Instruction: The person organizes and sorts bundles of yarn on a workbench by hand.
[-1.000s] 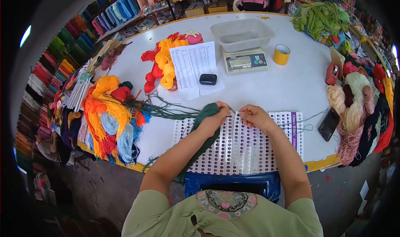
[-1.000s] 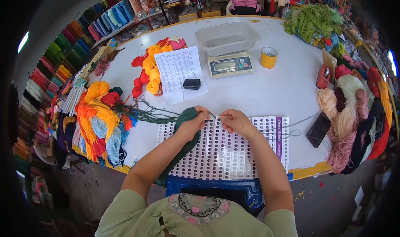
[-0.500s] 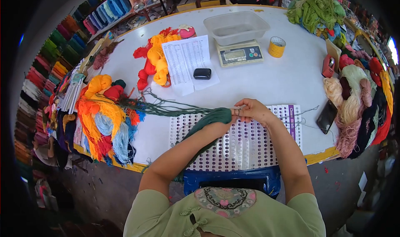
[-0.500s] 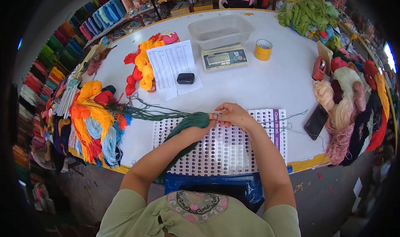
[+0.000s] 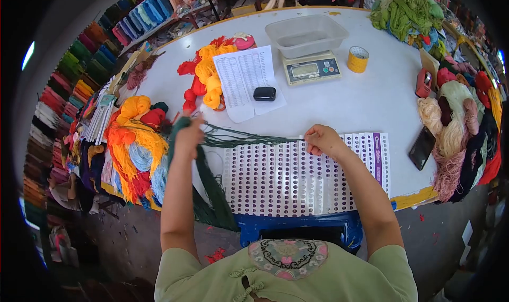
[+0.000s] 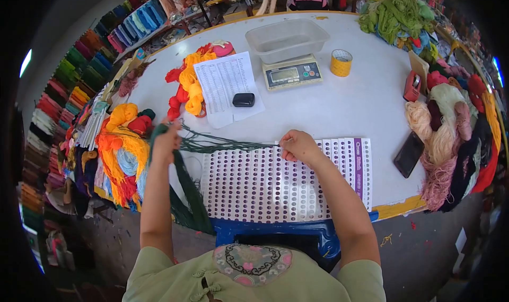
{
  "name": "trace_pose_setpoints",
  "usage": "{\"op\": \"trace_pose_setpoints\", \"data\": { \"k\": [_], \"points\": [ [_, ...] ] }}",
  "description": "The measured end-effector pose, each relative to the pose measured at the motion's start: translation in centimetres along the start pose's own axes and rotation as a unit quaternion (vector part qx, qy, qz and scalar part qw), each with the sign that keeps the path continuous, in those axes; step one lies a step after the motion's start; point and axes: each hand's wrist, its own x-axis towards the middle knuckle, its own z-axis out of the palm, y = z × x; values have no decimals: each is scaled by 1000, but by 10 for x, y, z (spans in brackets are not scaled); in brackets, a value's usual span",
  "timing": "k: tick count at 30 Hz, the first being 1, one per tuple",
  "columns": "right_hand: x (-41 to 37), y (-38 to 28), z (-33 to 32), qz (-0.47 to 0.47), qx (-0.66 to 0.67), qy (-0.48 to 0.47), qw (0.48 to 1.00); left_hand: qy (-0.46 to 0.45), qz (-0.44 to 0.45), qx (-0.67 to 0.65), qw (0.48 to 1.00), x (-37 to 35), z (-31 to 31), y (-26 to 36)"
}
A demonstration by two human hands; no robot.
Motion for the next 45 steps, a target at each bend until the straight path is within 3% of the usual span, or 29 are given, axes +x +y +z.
{"op": "trace_pose_setpoints", "data": {
  "k": [4, 6, 10, 11, 19, 25, 28, 38, 41, 44, 45],
  "points": [
    [-22, -19, 36, -107, 98, 23, 989, -307, 100, -188, 927, -70, 59, 15],
    [-51, -54, 57, -139, 163, -25, 976, -390, 119, -263, 874, -96, 85, 21],
    [-80, -75, 73, -178, 167, -62, 968, -476, 94, -246, 839, -127, 105, 33],
    [-83, -74, 75, -199, 178, -31, 963, -487, 94, -244, 833, -129, 107, 33],
    [-97, -67, 64, -158, 229, -35, 960, -521, 57, -271, 807, -136, 103, 32],
    [-98, -65, 57, -147, 304, -30, 941, -472, -4, -358, 806, -134, 106, 28],
    [-97, -60, 54, -151, 302, -30, 941, -403, 12, -299, 865, -139, 106, 32],
    [-92, -53, 43, -119, 347, -97, 925, -392, -3, -302, 869, -139, 115, 23],
    [-88, -45, 39, -106, 333, -77, 934, -414, -16, -320, 852, -141, 113, 28],
    [-93, -56, 34, -193, 367, 98, 905, -456, -38, -385, 801, -136, 102, 31],
    [-95, -59, 18, -214, 427, 93, 874, -464, -49, -408, 785, -131, 93, 30]
  ]
}}
